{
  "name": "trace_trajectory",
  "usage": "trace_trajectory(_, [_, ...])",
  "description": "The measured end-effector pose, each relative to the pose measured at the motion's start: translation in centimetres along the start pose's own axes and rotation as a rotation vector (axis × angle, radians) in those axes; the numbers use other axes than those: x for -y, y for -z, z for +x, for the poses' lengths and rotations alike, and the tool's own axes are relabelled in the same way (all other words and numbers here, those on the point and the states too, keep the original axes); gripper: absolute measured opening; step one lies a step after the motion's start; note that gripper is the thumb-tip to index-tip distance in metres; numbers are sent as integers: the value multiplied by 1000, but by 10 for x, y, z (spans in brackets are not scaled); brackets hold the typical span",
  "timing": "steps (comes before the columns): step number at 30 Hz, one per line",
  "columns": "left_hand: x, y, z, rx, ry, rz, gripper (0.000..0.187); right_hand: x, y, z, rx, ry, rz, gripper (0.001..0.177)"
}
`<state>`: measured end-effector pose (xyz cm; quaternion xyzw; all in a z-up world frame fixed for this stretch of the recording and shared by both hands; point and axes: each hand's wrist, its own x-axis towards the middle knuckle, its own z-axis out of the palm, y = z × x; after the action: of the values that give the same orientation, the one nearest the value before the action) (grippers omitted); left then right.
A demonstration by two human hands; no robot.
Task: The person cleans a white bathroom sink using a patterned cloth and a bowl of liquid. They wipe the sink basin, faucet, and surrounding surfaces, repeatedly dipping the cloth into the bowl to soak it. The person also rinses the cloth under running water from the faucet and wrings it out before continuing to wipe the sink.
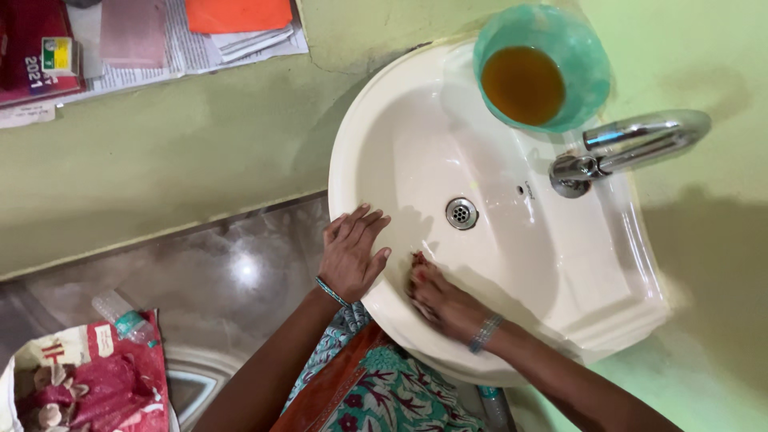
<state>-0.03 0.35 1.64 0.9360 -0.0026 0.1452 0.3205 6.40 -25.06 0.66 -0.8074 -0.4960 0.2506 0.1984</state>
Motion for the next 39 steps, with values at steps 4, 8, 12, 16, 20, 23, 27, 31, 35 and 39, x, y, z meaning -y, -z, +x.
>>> trace_trajectory(4, [4,-3,1,-40,-31,-19,53,-33,-31,91,-233,147,-123,47])
trace_trajectory(8, [5,-1,3,-15,-23,-35,62,-91,-27,179,-498,236,-293,35])
trace_trajectory(12, [3,1,4,36,-1,13,61,-158,30,241,-630,354,-712,26])
trace_trajectory(16, [4,3,3,30,14,-14,63,-187,83,238,-603,244,-769,26])
trace_trajectory(20, [3,3,0,16,11,-23,62,-181,79,199,-559,15,-885,33])
trace_trajectory(23, [5,2,0,4,-9,-14,60,-183,68,167,-304,-190,-882,43])
trace_trajectory(27, [6,1,-6,-35,-35,-24,60,-177,46,116,-200,-227,-979,38])
trace_trajectory(31, [10,2,-10,-28,-58,-11,59,-123,38,52,50,-435,-761,42])
trace_trajectory(35, [18,-3,-13,-4,-88,-5,56,-45,48,-19,402,-681,-668,29])
trace_trajectory(39, [23,-7,-19,67,-88,43,49,7,53,-78,262,-660,-660,32])
